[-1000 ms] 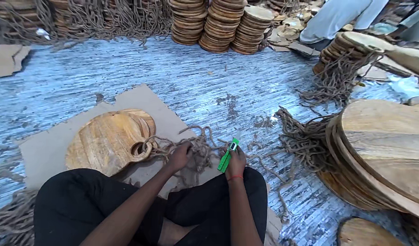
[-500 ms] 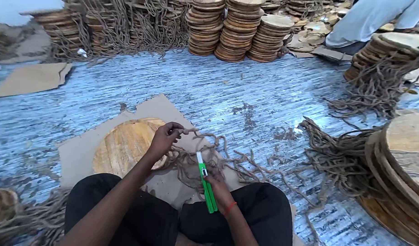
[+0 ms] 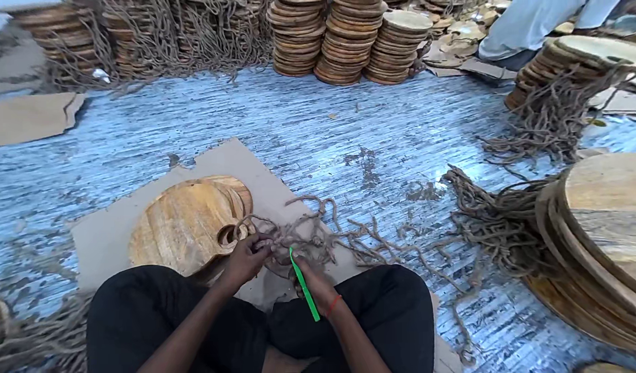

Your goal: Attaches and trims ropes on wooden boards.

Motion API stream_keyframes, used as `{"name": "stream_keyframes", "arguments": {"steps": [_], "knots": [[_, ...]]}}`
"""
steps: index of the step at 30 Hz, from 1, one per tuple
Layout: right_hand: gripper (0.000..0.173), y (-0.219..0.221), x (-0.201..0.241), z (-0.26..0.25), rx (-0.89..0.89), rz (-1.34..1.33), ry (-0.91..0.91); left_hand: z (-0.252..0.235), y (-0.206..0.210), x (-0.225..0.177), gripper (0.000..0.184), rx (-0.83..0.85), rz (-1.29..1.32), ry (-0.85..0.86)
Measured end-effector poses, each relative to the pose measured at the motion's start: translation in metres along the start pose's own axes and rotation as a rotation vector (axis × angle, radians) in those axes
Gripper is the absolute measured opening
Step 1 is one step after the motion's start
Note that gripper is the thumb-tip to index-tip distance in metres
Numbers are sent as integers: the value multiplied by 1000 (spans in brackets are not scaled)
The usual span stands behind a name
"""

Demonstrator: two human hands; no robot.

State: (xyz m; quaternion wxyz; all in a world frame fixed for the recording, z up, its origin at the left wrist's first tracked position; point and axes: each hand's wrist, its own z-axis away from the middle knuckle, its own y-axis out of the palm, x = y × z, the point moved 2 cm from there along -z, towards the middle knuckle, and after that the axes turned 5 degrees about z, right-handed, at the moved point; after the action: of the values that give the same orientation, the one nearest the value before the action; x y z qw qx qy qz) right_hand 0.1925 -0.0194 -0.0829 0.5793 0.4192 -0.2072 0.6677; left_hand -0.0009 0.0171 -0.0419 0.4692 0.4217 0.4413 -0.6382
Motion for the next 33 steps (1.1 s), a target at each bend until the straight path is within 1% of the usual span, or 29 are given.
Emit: {"name": "stream_keyframes", "arguments": {"steps": [1,5,7,9,10,12,14,18,23,26,30,33], "knots": [[44,1,0,-1,4,16,13,-1,1,0,16,-20,61,-11],[45,5,-3,-2,0,-3,38,-3,6,7,26,25,297,-70],[46,5,-2,-3,-19,2,35,1,9,11,29,61,360,-108],[47,5,-2,-3,-42,53,51,4,10,12,29,99,391,-84],[47,5,-2,-4,-50,88,66,5,11,11,28,102,393,-47],[47,5,-4,-4,-49,155,100,4,9,7,20,55,361,34],[47,6,-5,-4,-20,190,117,2,6,1,17,-5,299,57],[46,8,-6,-5,47,100,72,1,5,3,14,12,184,49],[47,4,2,0,17,-79,-3,5,10,4,10,48,182,-49],[48,4,3,1,-16,-20,-23,2,11,8,18,57,170,-79],[53,10,5,4,-112,134,-11,8,16,11,25,66,201,-55],[52,17,15,15,-194,204,15,15,20,11,29,72,211,-15]]}}
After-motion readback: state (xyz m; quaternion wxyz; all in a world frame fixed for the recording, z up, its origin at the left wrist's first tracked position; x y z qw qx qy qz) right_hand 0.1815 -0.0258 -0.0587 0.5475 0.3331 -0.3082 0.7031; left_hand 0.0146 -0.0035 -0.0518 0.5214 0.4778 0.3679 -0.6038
